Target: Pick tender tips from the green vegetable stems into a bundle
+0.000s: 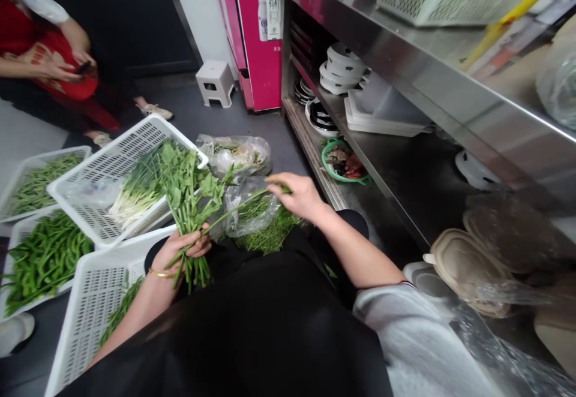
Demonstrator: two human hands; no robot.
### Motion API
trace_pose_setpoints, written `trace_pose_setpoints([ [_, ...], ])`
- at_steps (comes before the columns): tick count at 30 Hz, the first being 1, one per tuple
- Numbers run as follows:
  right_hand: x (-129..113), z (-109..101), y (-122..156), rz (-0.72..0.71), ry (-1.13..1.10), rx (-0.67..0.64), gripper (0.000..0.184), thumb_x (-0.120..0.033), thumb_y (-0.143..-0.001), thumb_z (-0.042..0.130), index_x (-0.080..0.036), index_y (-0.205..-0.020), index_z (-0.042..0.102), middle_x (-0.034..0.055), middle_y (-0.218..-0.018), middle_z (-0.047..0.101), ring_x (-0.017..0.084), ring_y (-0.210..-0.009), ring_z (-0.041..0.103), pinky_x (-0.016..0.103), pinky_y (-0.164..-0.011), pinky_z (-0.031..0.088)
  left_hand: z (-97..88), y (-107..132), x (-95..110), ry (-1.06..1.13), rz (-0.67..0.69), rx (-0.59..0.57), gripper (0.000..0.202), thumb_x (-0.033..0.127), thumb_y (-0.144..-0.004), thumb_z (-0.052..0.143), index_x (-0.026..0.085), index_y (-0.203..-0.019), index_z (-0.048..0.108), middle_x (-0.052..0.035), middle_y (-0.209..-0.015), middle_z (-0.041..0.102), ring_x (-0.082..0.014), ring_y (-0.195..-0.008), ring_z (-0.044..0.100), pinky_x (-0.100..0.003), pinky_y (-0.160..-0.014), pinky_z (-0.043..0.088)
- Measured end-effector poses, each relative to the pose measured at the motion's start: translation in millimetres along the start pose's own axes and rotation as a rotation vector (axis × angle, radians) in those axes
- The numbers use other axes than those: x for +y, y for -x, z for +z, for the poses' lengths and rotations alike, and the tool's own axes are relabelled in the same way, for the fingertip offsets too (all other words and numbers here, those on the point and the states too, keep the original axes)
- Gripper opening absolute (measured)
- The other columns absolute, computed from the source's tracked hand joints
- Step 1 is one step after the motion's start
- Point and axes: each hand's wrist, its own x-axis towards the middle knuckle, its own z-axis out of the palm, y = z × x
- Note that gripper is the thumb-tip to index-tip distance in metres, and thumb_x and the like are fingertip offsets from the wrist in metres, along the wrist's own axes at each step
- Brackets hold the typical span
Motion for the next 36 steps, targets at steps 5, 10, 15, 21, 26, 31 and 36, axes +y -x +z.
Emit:
trace_pose_setpoints([
  [5,-7.7,-28.8,-13.4,0.008,-0.037,0.072,0.021,-0.031,-0.086,0.049,-0.018,-0.091,0.065,0.0046,-0.085,0.066,0.014,-0.078,0.061,0.026,-0.072,0.047,0.2,3.2,4.3,0.02,-0.019,0.022,0.018,0.021,-0.069,0.067,0.009,-0.083,0.064,0.0063,-0.042,0.036,-0.0032,-0.036,0.029,-0.018,-0.037,0.024],
  [10,-36.3,11.9,-24.6,-0.275,0.268,-0.458,0.026,-0.029,-0.089,0.043,-0.016,-0.1,0.062,0.0096,-0.097,0.06,0.014,-0.075,0.057,0.024,-0.059,0.04,6.2,-1.1,2.8,-0.013,-0.023,0.034,0.018,0.02,-0.069,0.067,0.009,-0.082,0.063,0.0043,-0.044,0.043,-0.0033,-0.036,0.031,-0.019,-0.038,0.025],
  [15,-30.3,39.6,-29.6,-0.313,0.126,-0.763,0.018,-0.019,-0.083,0.048,-0.012,-0.078,0.065,0.0068,-0.077,0.062,0.012,-0.065,0.055,0.022,-0.057,0.036,5.7,-0.3,-2.1,-0.056,-0.072,-0.022,0.023,0.02,-0.068,0.068,0.009,-0.087,0.062,0.0057,-0.043,0.041,-0.0043,-0.037,0.033,-0.019,-0.039,0.024],
  [21,11.0,26.8,-13.1,0.281,-0.52,-0.166,0.032,-0.037,-0.086,0.044,-0.014,-0.071,0.06,0.0001,-0.063,0.058,0.007,-0.052,0.049,0.019,-0.053,0.038,-0.8,0.7,-3.9,0.024,-0.005,0.036,0.019,0.017,-0.067,0.068,0.01,-0.083,0.06,0.0057,-0.045,0.044,-0.0025,-0.036,0.031,-0.018,-0.039,0.023],
  [26,-14.2,26.3,-3.9,0.134,-0.222,-0.134,0.031,-0.041,-0.087,0.043,-0.015,-0.08,0.059,0.0036,-0.071,0.061,0.01,-0.063,0.054,0.02,-0.057,0.04,-0.7,-13.3,-8.8,0.01,-0.079,0.055,0.019,0.017,-0.067,0.068,0.01,-0.081,0.059,0.0042,-0.045,0.049,-0.0019,-0.033,0.03,-0.017,-0.037,0.022],
  [31,-53.2,62.1,-11.0,-0.341,0.33,-0.649,0.031,-0.018,-0.091,0.03,-0.009,-0.09,0.06,0.013,-0.081,0.062,0.015,-0.067,0.057,0.025,-0.056,0.039,14.7,-21.1,-16.0,-0.044,-0.126,0.007,0.018,0.019,-0.068,0.068,0.009,-0.08,0.058,0.004,-0.046,0.048,-0.0023,-0.034,0.032,-0.018,-0.037,0.021],
  [36,-35.4,64.3,-14.6,-0.21,-0.235,-0.693,0.024,-0.028,-0.086,0.046,-0.012,-0.08,0.063,0.0064,-0.076,0.064,0.012,-0.067,0.057,0.023,-0.062,0.041,17.6,-13.2,-19.3,-0.026,-0.095,-0.041,0.018,0.018,-0.068,0.069,0.01,-0.081,0.06,0.0052,-0.044,0.045,-0.0031,-0.035,0.034,-0.017,-0.038,0.023],
])
